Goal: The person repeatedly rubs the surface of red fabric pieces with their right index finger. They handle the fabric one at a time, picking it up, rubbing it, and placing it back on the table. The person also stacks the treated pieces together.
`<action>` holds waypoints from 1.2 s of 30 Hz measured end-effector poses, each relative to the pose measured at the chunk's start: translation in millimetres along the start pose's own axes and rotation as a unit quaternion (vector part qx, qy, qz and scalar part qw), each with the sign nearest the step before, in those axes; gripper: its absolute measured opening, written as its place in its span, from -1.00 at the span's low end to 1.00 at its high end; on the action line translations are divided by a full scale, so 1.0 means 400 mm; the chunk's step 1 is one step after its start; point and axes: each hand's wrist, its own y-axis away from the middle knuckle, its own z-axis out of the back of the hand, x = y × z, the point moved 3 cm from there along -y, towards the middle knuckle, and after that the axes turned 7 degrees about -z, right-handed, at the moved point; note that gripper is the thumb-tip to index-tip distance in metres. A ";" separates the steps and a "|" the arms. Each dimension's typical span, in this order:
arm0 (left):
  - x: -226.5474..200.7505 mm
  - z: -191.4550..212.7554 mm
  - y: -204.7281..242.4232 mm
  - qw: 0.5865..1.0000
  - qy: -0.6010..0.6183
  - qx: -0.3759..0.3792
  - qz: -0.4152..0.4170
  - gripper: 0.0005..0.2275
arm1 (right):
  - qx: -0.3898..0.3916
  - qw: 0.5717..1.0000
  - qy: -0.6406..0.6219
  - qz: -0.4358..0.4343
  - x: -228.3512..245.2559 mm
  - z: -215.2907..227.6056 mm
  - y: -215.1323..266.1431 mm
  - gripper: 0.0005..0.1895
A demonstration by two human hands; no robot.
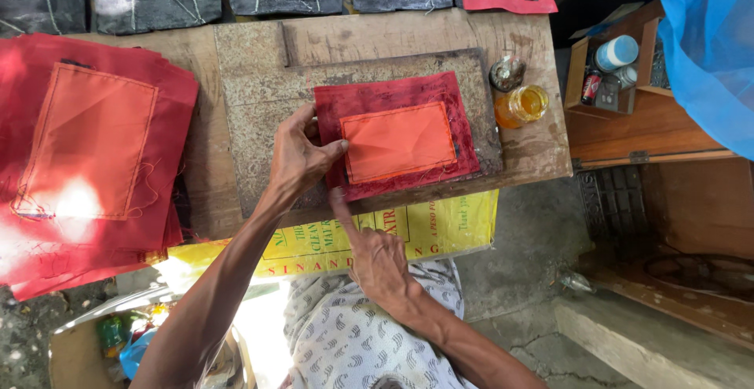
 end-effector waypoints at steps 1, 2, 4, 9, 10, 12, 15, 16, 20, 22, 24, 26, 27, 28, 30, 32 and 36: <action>0.000 -0.004 0.006 1.000 0.010 0.003 -0.006 -0.57 | 0.006 1.000 -0.011 0.003 -0.005 0.001 0.013 0.10; 0.000 -0.008 0.013 1.000 0.021 0.006 -0.012 -0.57 | 0.008 0.998 -0.056 0.015 -0.017 0.007 0.024 0.06; -0.004 -0.005 0.010 0.999 0.033 0.008 -0.015 -0.57 | 0.002 0.989 -0.143 0.044 -0.056 0.035 0.022 0.01; -0.004 -0.002 0.004 1.000 0.006 0.006 0.002 -0.52 | -0.071 0.976 -0.005 -0.204 -0.235 0.104 0.042 -0.03; -0.005 -0.002 0.004 1.000 0.000 0.007 0.004 -0.53 | -0.085 0.978 0.041 -0.185 -0.247 0.106 0.043 0.07; -0.012 -0.004 0.005 1.000 0.006 0.011 -0.006 -0.54 | -0.090 0.977 0.075 -0.180 -0.270 0.105 0.049 0.16; -0.020 -0.002 0.005 0.999 0.026 0.013 -0.015 -0.54 | -0.075 0.973 0.063 -0.207 -0.294 0.109 0.050 0.19; -0.018 0.001 0.004 1.000 0.018 0.010 0.000 -0.55 | -0.079 0.972 0.073 -0.209 -0.301 0.115 0.047 0.24; -0.013 -0.008 0.010 0.999 0.026 0.015 -0.012 -0.56 | -0.052 0.967 0.083 -0.235 -0.344 0.149 0.069 0.14; -0.010 -0.007 0.001 0.999 0.030 0.009 -0.008 -0.56 | -0.074 0.964 0.112 -0.231 -0.363 0.176 0.072 0.21; -0.008 -0.004 0.005 0.999 0.030 0.008 -0.012 -0.56 | -0.076 0.963 0.139 -0.219 -0.371 0.191 0.084 0.24; -0.010 -0.001 0.008 0.999 0.026 0.012 -0.033 -0.57 | -0.065 0.964 0.166 -0.199 -0.372 0.196 0.092 0.23; -0.010 -0.003 0.003 0.999 0.025 0.012 -0.029 -0.58 | -0.068 0.964 0.166 -0.196 -0.375 0.204 0.089 0.21; -0.010 -0.004 -0.002 0.999 0.024 0.013 -0.025 -0.58 | -0.071 0.964 0.165 -0.193 -0.377 0.210 0.085 0.20; -0.006 -0.012 0.007 0.999 0.036 0.018 -0.017 -0.59 | -0.058 0.964 0.156 -0.207 -0.375 0.213 0.097 0.18; -0.007 -0.001 0.010 0.998 0.054 0.015 -0.024 -0.59 | -0.038 0.964 0.135 -0.225 -0.358 0.202 0.083 0.17; -0.008 0.003 0.006 0.999 0.042 0.016 -0.013 -0.55 | -0.063 0.983 0.090 -0.147 -0.276 0.183 0.068 0.15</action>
